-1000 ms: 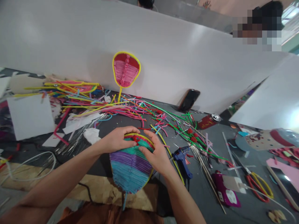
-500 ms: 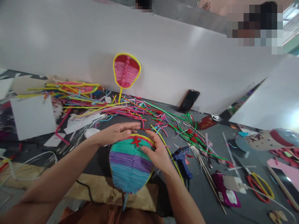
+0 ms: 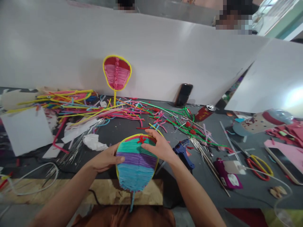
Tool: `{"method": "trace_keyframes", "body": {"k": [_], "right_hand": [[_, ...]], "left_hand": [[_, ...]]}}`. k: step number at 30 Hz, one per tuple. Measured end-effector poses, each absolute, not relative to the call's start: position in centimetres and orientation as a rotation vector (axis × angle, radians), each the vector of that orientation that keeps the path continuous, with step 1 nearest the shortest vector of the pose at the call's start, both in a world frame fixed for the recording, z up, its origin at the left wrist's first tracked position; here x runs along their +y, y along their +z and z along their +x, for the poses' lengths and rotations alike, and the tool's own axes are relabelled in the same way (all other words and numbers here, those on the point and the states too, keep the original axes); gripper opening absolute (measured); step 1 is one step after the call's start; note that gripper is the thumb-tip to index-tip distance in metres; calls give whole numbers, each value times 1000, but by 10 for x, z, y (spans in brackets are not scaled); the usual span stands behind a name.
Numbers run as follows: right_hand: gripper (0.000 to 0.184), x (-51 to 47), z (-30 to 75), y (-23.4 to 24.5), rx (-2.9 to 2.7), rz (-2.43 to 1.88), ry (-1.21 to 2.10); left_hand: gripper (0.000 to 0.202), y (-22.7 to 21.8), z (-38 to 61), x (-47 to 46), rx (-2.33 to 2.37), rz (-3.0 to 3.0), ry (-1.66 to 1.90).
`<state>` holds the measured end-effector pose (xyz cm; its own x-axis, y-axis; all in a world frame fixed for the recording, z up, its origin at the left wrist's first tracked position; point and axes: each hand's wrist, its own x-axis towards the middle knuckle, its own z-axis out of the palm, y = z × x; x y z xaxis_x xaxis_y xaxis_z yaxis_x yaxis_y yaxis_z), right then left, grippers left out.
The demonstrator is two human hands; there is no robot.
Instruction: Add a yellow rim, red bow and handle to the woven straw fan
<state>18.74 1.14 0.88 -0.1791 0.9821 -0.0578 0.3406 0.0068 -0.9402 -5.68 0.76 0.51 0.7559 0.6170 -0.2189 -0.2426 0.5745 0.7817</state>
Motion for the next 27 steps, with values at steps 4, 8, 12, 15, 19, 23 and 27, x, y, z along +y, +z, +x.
{"method": "trace_keyframes", "body": {"k": [4,8,12,15,19,23,27], "right_hand": [[45,13,186,16,-1698,-1385,1173],[41,16,188,22,-1733,-1352,1232],[43,19,192,24,-1721,-1308,1332],[45,22,193,22,-1685,-1272,1431],[45,27,191,20,-1619,-1230,1550],[45,31,189,21,-1558,-1205,1636],[41,36,188,24,-1522,-1202,1715]], "left_hand": [[66,8,-56,7,497,813,529],[67,7,-56,6,498,819,527],[66,7,-56,5,514,834,531],[64,9,-56,5,514,833,529],[64,9,-57,5,518,831,525],[64,9,-58,3,532,860,527],[62,11,-59,2,524,888,516]]}}
